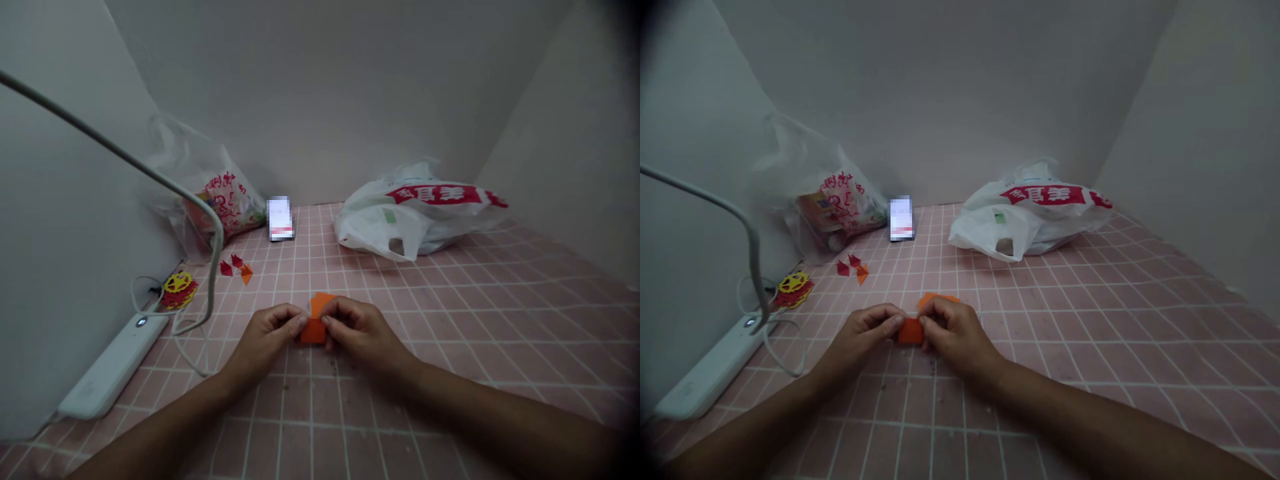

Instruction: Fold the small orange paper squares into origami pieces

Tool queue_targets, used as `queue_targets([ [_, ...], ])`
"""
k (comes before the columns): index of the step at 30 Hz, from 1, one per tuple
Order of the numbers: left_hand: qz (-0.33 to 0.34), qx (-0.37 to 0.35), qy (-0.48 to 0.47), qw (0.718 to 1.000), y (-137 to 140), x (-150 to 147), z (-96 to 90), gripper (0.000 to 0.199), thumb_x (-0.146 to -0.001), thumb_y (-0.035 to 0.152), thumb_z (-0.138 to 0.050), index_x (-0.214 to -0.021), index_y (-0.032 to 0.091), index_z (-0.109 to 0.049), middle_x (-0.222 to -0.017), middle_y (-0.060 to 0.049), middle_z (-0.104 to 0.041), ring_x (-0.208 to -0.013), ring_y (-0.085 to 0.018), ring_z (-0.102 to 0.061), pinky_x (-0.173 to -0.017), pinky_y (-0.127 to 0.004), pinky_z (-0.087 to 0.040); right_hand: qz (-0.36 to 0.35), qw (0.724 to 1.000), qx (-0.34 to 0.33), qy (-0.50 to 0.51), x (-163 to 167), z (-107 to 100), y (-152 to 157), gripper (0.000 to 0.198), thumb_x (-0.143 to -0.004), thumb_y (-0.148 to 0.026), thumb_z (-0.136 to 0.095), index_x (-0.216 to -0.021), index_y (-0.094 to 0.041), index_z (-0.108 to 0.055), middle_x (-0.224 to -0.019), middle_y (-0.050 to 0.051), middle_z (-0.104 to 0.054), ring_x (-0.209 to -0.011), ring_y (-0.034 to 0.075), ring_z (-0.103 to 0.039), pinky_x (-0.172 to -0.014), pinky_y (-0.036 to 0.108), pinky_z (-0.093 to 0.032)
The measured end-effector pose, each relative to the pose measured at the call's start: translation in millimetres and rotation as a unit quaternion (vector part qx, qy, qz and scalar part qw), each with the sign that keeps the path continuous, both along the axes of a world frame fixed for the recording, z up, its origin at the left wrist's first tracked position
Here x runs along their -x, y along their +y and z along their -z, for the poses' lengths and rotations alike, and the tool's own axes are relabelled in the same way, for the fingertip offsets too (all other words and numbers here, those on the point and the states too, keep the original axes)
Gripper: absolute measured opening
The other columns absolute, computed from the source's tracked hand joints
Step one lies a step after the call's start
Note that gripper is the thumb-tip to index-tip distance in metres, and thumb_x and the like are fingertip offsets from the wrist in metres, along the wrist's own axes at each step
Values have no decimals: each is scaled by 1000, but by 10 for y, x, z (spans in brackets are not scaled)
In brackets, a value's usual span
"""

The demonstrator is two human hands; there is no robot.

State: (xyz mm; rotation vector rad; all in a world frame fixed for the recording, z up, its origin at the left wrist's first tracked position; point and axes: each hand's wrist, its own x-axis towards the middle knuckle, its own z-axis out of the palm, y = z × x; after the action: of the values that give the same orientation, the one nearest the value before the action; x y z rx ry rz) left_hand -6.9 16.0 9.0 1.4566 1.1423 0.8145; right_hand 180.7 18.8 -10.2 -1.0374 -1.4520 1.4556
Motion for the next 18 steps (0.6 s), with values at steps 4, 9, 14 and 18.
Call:
queue_targets([
  [4,1,-5,4,1000,-5,-6,-13,24,-85,35,-62,-74,15,-67,-71,0,-58,-69,-13,-50,-69,-25,-39,-1,1000,-21,-15,-4,23,1,10,-84,-19,-53,-76,-18,-58,-58,-3,-58,-52,10,-53,-51,22,-39],
  [9,-8,11,8,1000,-8,-8,-16,29,-88,40,-57,-78,15,-68,-71,1,-56,-61,-11,-49,-60,-24,-39,-4,999,-44,-28,-22,25,8,10,-84,-17,-52,-76,-18,-58,-59,-3,-59,-54,11,-55,-54,23,-41],
  [14,-8,-3,25,1000,-2,-16,-37,24,-83,36,-63,-73,15,-71,-72,-1,-58,-58,-10,-49,-55,-23,-39,-4,997,-65,-49,-31,11,-3,11,-85,-15,-53,-75,-18,-59,-60,-3,-59,-55,11,-56,-55,23,-41],
  [18,-12,-41,42,998,1,-18,-62,19,-81,30,-65,-70,17,-73,-72,-2,-61,-64,-12,-52,-58,-23,-40,-9,997,-63,-44,-27,2,-5,12,-85,-16,-52,-75,-18,-59,-60,-3,-58,-53,11,-55,-53,23,-42],
])
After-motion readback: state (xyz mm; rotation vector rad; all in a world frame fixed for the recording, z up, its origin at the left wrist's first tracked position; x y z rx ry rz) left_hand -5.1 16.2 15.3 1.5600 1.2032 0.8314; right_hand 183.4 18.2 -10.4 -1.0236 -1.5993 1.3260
